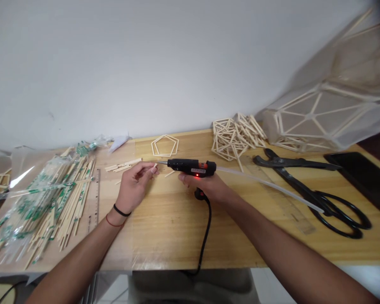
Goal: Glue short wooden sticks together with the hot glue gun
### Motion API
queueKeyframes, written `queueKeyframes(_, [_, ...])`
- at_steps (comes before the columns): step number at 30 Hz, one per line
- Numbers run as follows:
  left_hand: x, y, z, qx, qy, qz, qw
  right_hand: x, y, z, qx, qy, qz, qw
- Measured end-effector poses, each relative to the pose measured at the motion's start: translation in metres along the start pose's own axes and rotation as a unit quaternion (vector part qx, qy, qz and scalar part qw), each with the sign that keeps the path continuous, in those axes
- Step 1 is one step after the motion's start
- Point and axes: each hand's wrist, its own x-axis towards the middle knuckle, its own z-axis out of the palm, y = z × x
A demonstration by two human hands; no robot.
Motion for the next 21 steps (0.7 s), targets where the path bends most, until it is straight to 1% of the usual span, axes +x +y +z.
queueKeyframes(8, [-0.0002, 0.0011, -0.0002, 0.010, -0.004, -0.002, 1.000, -0.0018, -0.0053, 0.0012, -0.008, -0.027, 0.009, 1.000])
queueKeyframes(12, [-0.0006, 0.0000, -0.0004, 0.009, -0.001, 0.002, 1.000, -0.0017, -0.0035, 0.0006, -0.005, -0.039, 0.005, 0.999])
queueKeyframes(16, [-0.0007, -0.0006, -0.0010, 0.013, -0.004, 0.006, 1.000, -0.0011, -0.0019, 0.0002, -0.008, -0.038, 0.000, 0.999])
queueKeyframes(21, [0.0002, -0.0012, -0.0006, 0.011, -0.008, 0.008, 1.000, -0.0014, -0.0045, 0.0011, -0.014, -0.038, 0.013, 0.999])
